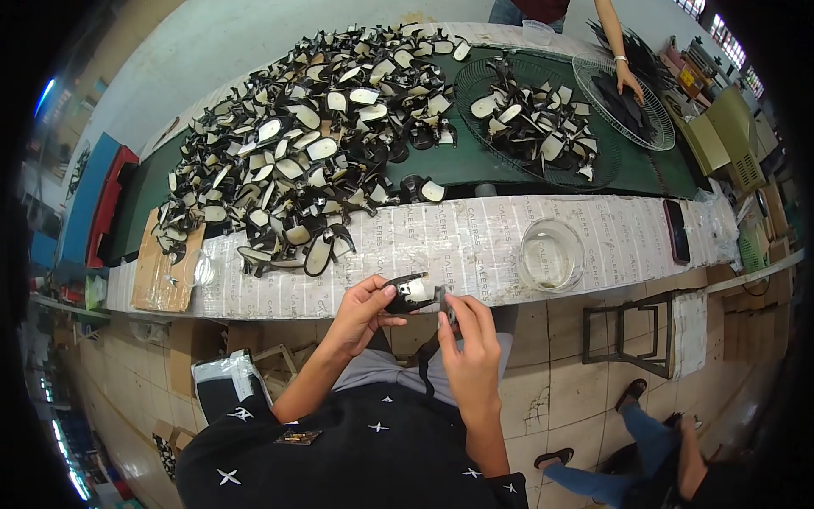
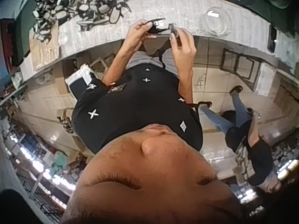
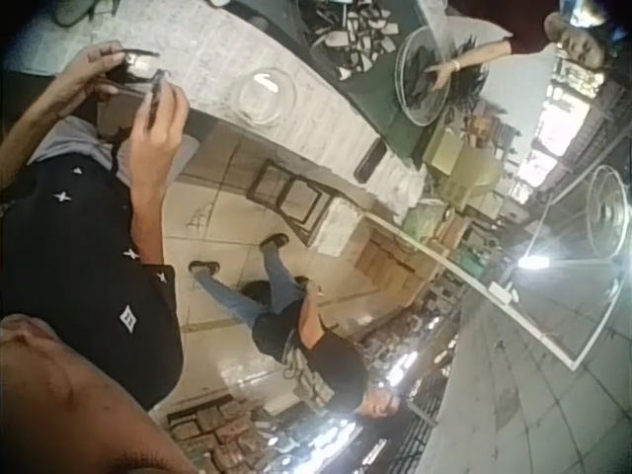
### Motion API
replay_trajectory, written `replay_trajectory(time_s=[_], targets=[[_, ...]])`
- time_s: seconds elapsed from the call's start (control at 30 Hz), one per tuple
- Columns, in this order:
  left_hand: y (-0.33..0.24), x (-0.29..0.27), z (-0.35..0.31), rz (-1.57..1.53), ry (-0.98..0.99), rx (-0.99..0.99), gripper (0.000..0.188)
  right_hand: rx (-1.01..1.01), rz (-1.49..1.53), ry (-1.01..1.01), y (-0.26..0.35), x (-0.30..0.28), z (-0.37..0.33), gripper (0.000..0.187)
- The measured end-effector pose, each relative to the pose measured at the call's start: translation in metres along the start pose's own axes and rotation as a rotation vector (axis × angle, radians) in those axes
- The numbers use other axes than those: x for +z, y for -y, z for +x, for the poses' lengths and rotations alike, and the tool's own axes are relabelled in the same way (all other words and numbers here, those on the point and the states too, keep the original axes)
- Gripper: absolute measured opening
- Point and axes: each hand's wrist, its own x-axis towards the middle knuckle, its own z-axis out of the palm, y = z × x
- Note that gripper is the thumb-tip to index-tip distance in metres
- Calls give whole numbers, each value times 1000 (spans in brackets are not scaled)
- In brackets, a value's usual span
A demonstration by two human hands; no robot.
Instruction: Assemble and check shoe sole components at a manufacturing workbench.
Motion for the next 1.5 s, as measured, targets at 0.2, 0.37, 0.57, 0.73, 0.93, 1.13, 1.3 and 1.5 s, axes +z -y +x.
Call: replay_trajectory(time_s=[0.2, 0.37, 0.57, 0.73, 0.93, 1.13, 1.3, 1.5], targets=[[2, 0, 2, 0, -3, -5, 17, -20, -60, -47, 0, -6, 2, 26], [0, 2, 0, -1, 42, 5, 16, 64, 171, 11, 0, -2, 1, 25], [2, 5, -1, 24, 109, 18, 13, 185, 411, 62, -8, 4, -2, 26], [2, 4, 0, 27, 85, 15, 13, 425, 911, 40, -15, -5, -2, 27], [4, -5, -1, -143, 182, 11, 27, 388, 1229, -146, -48, -1, 23, 30], [-6, 4, -21, -646, 415, -28, 49, 318, 979, -95, -102, 32, 77, 29], [-25, 13, -29, -863, 702, -32, 41, 336, 767, -65, -104, 44, 83, 25], [-45, 31, -14, -679, 755, 46, 36, 304, 710, -6, -107, 34, 78, 26]])
